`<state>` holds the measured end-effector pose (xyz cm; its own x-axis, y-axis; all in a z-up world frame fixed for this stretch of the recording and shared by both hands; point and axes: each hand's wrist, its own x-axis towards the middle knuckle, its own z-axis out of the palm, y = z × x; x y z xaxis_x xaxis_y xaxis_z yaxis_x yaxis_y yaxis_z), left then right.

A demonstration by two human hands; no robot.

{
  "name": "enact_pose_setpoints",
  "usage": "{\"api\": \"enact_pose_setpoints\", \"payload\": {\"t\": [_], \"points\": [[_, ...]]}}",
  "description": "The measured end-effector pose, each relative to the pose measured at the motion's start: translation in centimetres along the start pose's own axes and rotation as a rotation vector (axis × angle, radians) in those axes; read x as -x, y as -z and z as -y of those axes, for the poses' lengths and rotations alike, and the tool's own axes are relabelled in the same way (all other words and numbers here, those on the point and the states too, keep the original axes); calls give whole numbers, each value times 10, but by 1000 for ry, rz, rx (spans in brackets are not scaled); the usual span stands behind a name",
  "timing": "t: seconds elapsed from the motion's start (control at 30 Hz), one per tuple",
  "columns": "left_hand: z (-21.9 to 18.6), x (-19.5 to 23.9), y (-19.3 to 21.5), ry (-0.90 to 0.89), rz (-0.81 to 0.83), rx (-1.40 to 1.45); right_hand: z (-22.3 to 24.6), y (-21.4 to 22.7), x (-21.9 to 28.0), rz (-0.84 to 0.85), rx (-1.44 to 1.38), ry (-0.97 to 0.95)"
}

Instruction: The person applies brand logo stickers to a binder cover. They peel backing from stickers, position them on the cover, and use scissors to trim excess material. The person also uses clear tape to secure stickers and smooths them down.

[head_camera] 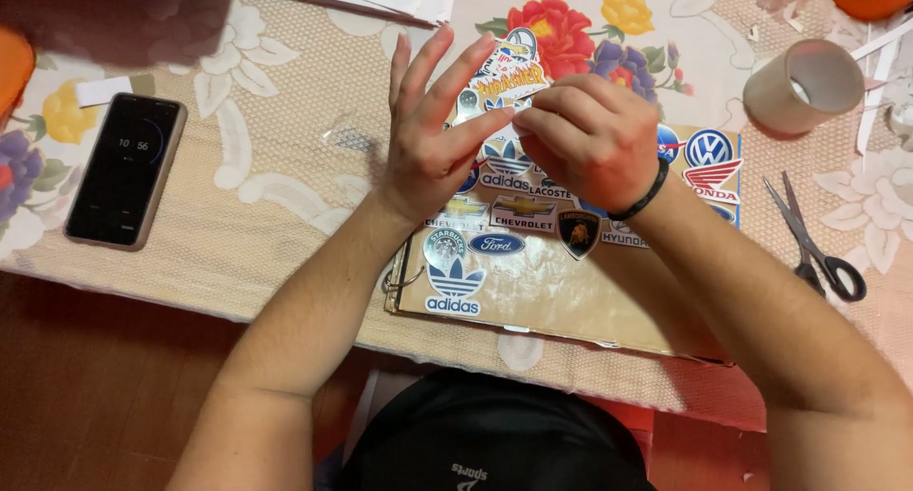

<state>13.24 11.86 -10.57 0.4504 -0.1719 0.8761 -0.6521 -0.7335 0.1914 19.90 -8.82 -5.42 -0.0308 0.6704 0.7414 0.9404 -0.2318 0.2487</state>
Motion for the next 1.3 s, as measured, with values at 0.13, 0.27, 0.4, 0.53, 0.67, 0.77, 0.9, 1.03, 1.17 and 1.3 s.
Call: {"api": "enact_pose_setpoints", "payload": {"t": [0.13,0.27,0.4,0.53,0.67,0.77,0.9,1.03,1.17,1.3], "points": [[4,2,-4,-10,21,-30,1,7,2,108,-56,-74],[21,13,-9,77,55,-98,-9,34,15,206,-448,-409],[15,6,-10,77,49,-95,-8,93,45,218,-726,-927],[15,3,-8,121,34,-140,-9,126,96,215,-857,-1142],[12,1,-5,128,24,-144,-1,131,94,420,-936,-902],[15,0,-6,139,20,-170,1,108,137,559,-893,-1020],[16,2,-5,160,26,-195,6,106,138,662,-847,-1061],[20,1,-5,162,25,-194,14,104,123,586,-891,-983],[20,1,-3,146,21,-206,25,97,121,541,-808,-1032],[21,1,-2,150,10,-228,32,95,122,553,-792,-1268]]}}
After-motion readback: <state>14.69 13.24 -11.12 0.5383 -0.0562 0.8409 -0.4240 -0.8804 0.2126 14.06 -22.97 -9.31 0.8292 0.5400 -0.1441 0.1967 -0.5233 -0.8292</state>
